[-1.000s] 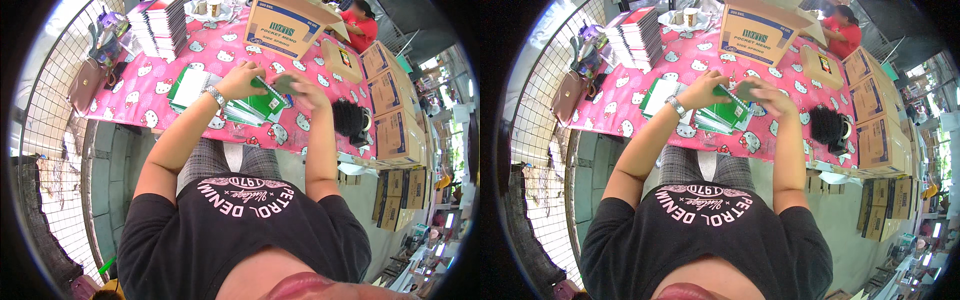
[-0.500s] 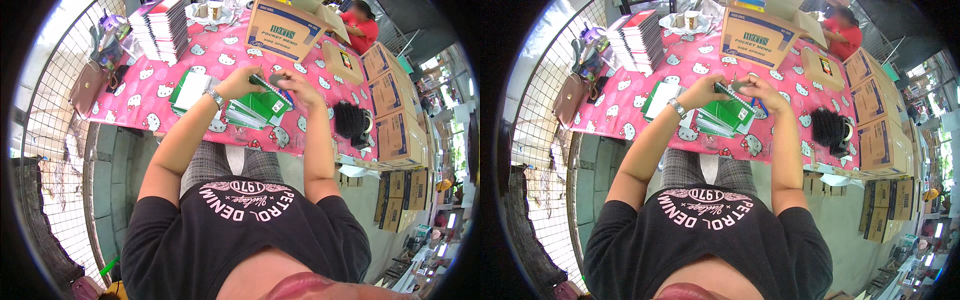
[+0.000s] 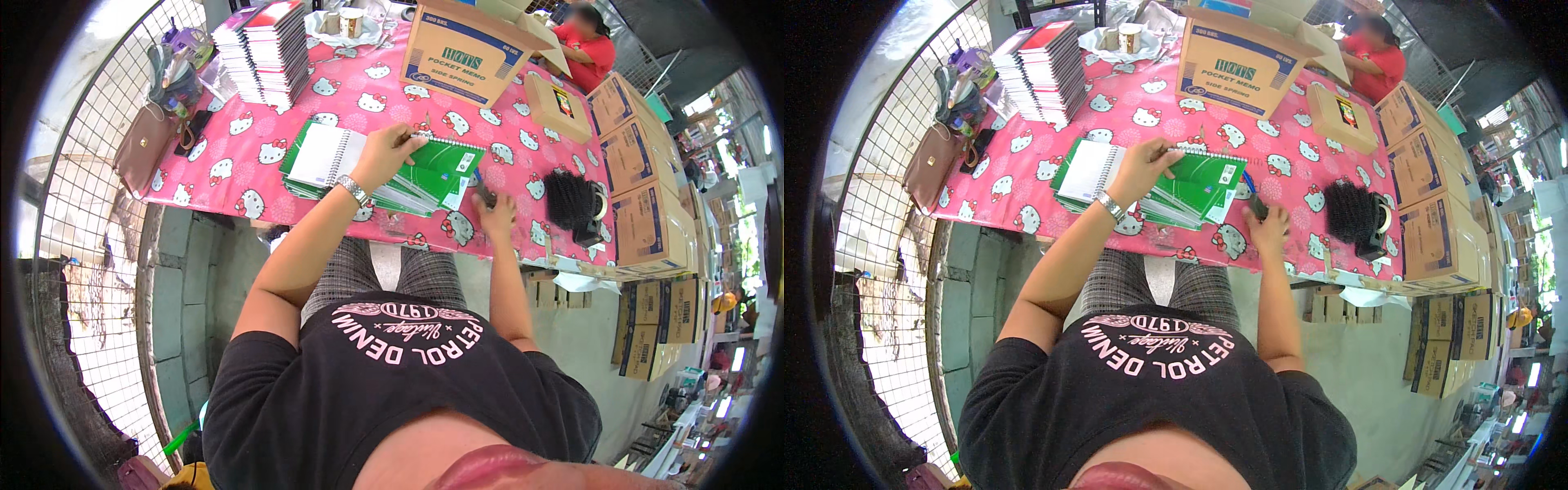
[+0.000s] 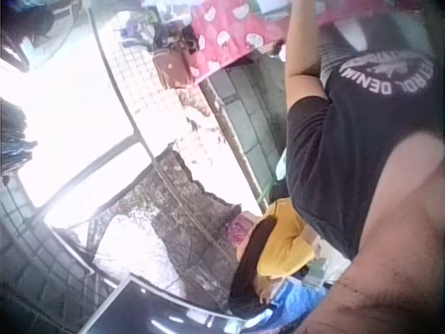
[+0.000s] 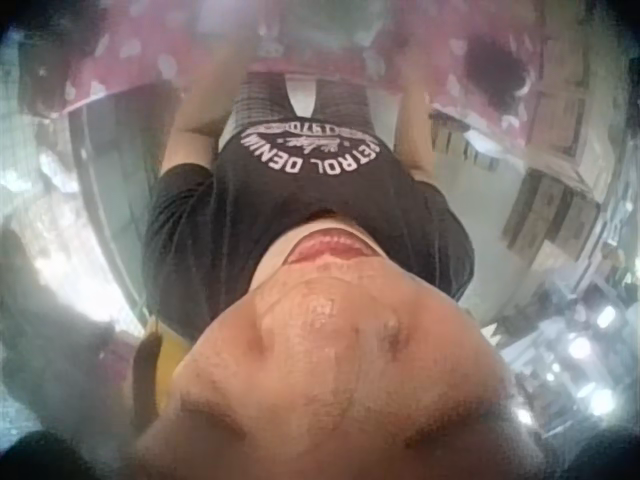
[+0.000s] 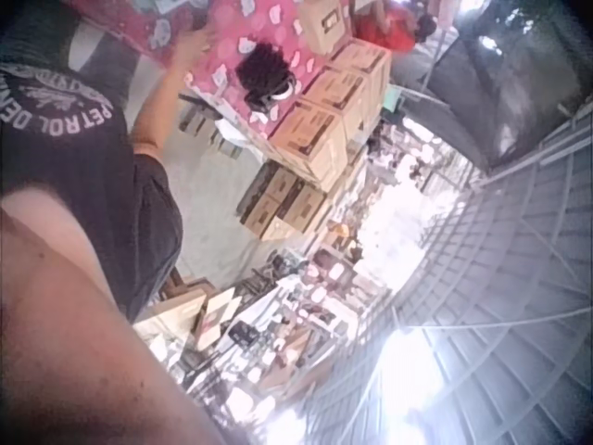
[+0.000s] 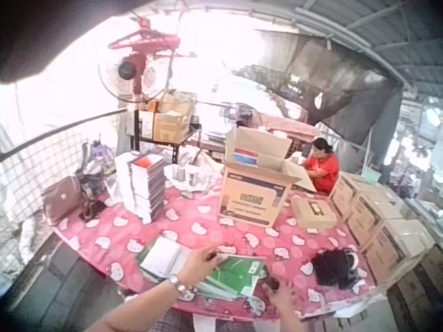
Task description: The person binds green notebooks by hand, inserting a metal spiral through the punched holes and using pliers to secure the ends.
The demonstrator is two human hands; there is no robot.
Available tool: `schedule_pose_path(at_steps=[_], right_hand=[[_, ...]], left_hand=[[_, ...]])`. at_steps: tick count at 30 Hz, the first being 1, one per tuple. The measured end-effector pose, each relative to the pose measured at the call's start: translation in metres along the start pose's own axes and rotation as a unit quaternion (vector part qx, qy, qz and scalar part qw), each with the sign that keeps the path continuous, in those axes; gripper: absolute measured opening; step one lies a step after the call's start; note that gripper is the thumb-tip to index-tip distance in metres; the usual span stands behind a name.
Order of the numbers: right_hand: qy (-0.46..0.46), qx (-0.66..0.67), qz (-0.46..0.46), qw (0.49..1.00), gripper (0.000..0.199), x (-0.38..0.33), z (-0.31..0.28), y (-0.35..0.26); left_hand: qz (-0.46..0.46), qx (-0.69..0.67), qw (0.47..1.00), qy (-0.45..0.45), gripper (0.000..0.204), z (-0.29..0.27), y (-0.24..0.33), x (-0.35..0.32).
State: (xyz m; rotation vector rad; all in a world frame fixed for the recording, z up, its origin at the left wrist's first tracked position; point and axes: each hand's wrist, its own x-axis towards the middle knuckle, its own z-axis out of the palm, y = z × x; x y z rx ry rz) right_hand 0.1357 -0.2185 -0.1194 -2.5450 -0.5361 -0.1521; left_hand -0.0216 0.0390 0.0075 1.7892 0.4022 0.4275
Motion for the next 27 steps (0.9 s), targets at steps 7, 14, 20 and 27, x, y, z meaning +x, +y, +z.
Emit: schedule_pose_path(at_steps=[7, 14, 20, 27], right_hand=[[0.206, 0.151, -0.3, 0.919, 0.034, -0.017, -0.073, -0.148], [0.177, 0.187, -0.28, 0.925, 0.01, -0.024, -0.046, -0.205], [0.135, 0.177, -0.202, 0.954, 0.009, -0.028, -0.04, -0.202], [0.131, 0.187, -0.22, 0.948, 0.008, -0.031, -0.044, -0.191]], left_hand=[[0.133, -0.054, 0.986, 0.087, 0.022, 0.017, -0.025, -0.004], [0.094, -0.085, 0.986, 0.106, 0.014, 0.018, -0.033, -0.007], [0.135, 0.017, 0.969, 0.205, 0.008, 0.031, -0.021, -0.023], [0.231, 0.095, 0.934, 0.256, 0.013, 0.045, -0.028, -0.026]])
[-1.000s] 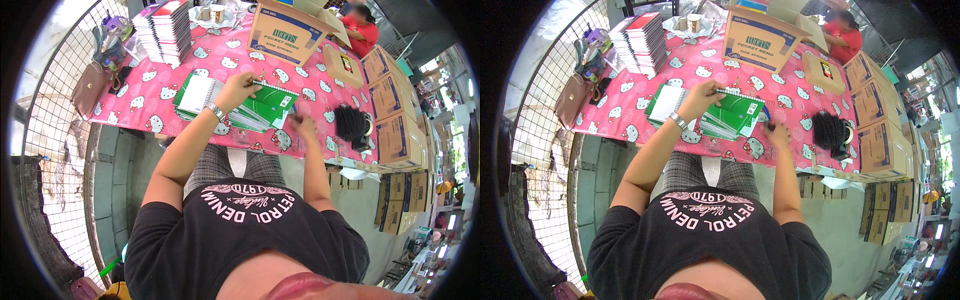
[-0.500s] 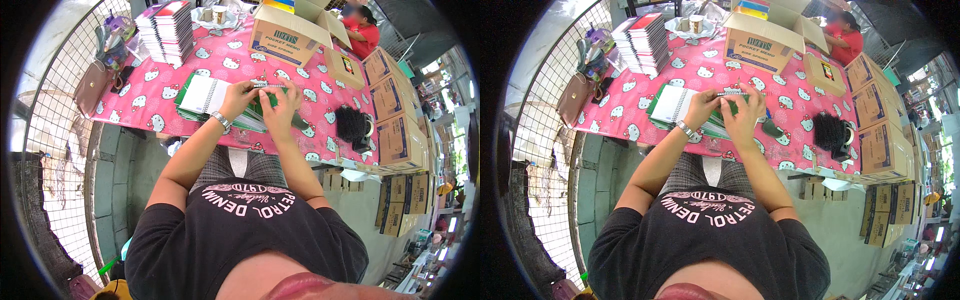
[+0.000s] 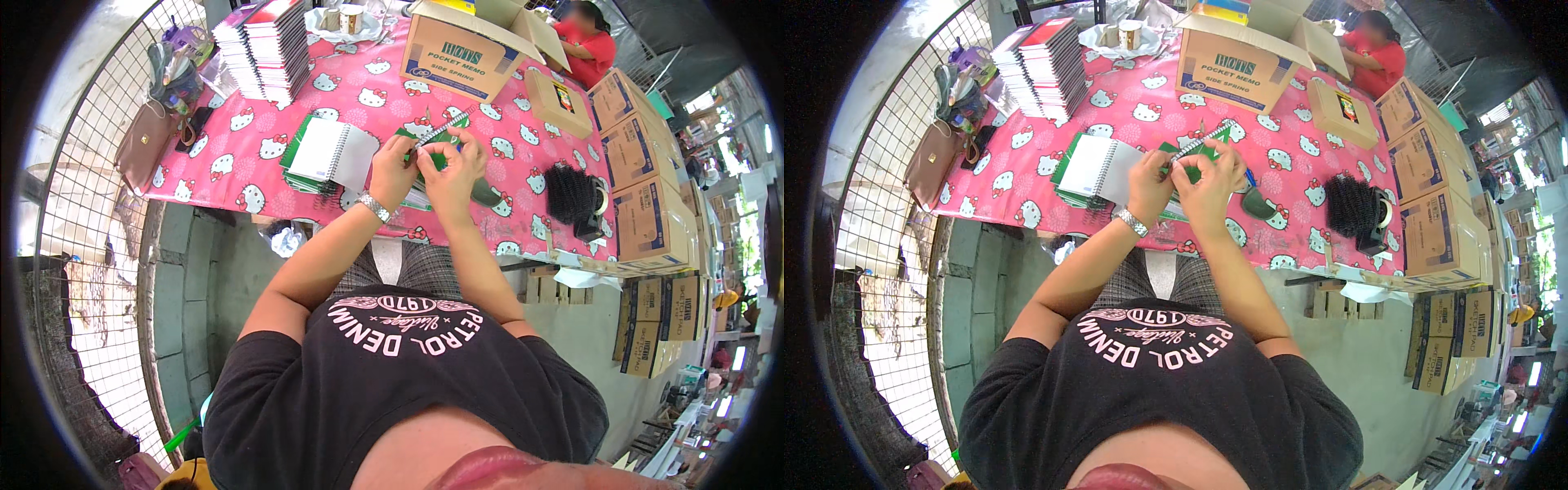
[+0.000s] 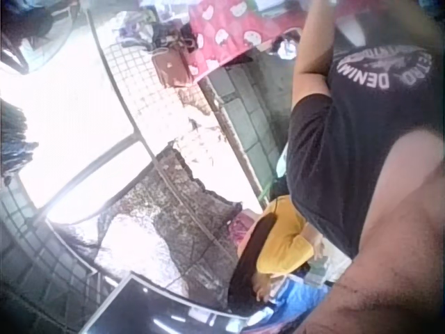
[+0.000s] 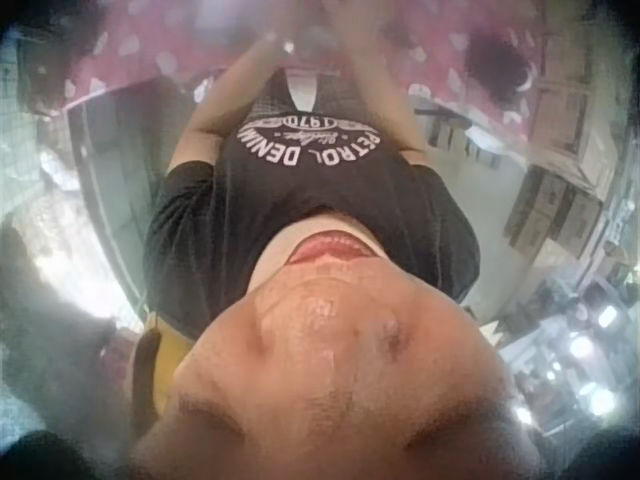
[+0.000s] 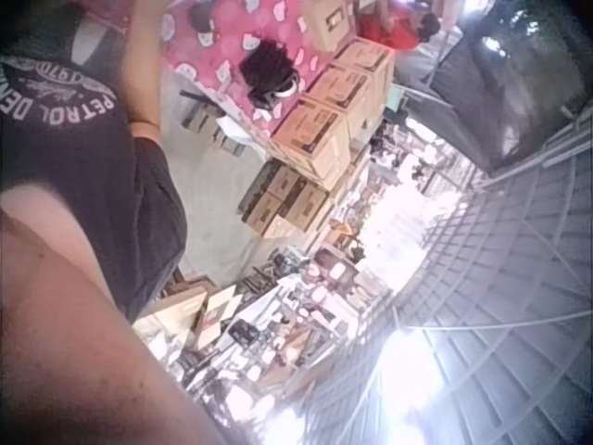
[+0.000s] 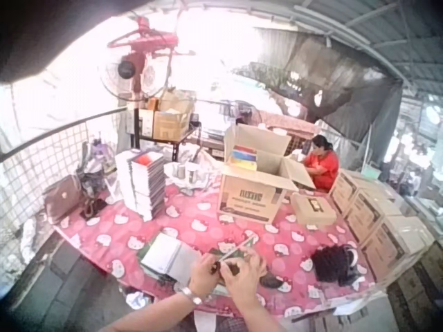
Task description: The person binds green notebooks by hand, inserting a metal spiral through the punched holes and using pliers to secure the ends.
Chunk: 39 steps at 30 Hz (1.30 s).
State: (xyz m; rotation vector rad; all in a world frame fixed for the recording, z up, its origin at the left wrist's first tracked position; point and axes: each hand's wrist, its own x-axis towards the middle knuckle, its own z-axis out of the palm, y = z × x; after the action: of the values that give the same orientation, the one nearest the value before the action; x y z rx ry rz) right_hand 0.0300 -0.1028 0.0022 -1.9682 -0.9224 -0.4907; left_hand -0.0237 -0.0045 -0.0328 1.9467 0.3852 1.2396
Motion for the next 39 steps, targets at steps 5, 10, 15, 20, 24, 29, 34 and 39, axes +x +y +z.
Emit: schedule_pose_path(at_steps=[5, 10, 15, 20, 24, 29, 34, 39], right_hand=[[-0.067, 0.27, 0.26, 0.925, 0.011, -0.013, 0.01, 0.011], [-0.061, 0.536, 0.432, 0.722, 0.013, -0.021, -0.009, -0.032], [-0.264, 0.593, 0.526, 0.549, 0.017, -0.09, 0.061, -0.016], [-0.278, 0.519, 0.285, 0.757, 0.031, -0.111, 0.107, -0.034], [-0.215, 0.223, -0.084, 0.947, 0.041, -0.089, 0.114, -0.058], [-0.349, 0.132, -0.162, 0.913, 0.044, -0.057, 0.128, -0.061], [-0.279, 0.293, -0.239, 0.883, 0.027, -0.044, 0.048, -0.045], [0.03, 0.044, 0.029, 0.998, 0.012, 0.021, -0.066, 0.13]], left_hand=[[0.095, 0.049, 0.994, -0.034, 0.025, -0.001, -0.003, -0.005], [0.121, 0.043, 0.991, -0.035, 0.024, -0.018, 0.0, -0.004], [-0.226, -0.233, 0.932, 0.163, 0.013, -0.081, -0.017, 0.029], [-0.258, -0.243, 0.895, 0.272, 0.014, -0.16, -0.066, 0.033], [-0.226, -0.235, 0.889, 0.321, 0.015, -0.188, -0.062, 0.029], [-0.204, -0.239, 0.913, 0.262, 0.018, -0.171, -0.05, 0.042], [-0.193, 0.371, 0.905, 0.079, 0.025, -0.152, -0.093, -0.009], [-0.038, 0.477, 0.873, 0.089, 0.021, -0.151, -0.077, -0.007]])
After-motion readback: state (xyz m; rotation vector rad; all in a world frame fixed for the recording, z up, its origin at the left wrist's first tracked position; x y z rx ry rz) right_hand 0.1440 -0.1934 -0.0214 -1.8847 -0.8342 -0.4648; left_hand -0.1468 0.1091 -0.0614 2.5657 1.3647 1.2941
